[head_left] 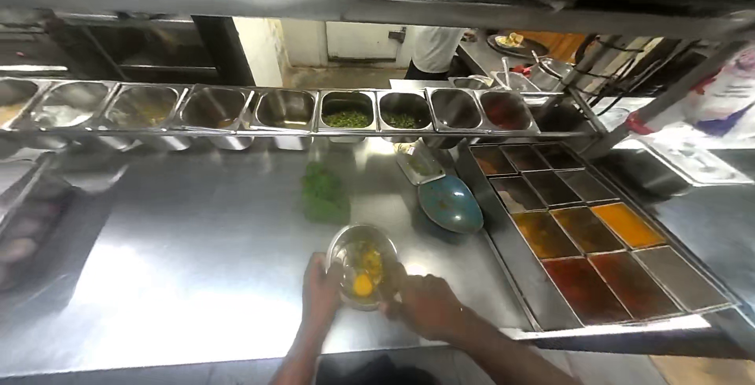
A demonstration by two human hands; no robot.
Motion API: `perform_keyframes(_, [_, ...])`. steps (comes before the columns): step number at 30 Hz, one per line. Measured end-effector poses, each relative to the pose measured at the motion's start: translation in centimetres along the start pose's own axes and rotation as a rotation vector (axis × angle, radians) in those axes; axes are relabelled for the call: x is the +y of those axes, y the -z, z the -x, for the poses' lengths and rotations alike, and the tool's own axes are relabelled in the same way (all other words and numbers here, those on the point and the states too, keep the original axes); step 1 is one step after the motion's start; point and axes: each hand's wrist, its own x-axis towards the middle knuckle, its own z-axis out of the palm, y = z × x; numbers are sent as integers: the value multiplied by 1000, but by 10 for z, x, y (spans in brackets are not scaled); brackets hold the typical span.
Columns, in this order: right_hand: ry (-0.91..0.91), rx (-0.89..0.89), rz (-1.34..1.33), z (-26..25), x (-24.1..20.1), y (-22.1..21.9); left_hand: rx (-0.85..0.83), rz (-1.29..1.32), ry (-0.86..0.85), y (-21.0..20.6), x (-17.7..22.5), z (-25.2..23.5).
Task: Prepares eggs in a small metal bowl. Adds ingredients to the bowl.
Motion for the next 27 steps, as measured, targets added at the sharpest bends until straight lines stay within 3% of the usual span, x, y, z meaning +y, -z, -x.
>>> perform_keyframes(4, [40,-1,-399,-11,15,-28,81,-58,-72,-8,-1,13])
perform_keyframes(9, [87,236,-57,-4,39,4,90,-156,-95,-1,1,10])
perform_keyframes(15, [-24,289,150,3,41,14,27,-268,-85,6,14,0])
perform_keyframes(19, [71,62,-102,3,48,3,20,-308,-80,7,19,-3])
perform_keyframes(27, [33,125,-246,-5,46,-7,14,-276,-57,4,22,-7])
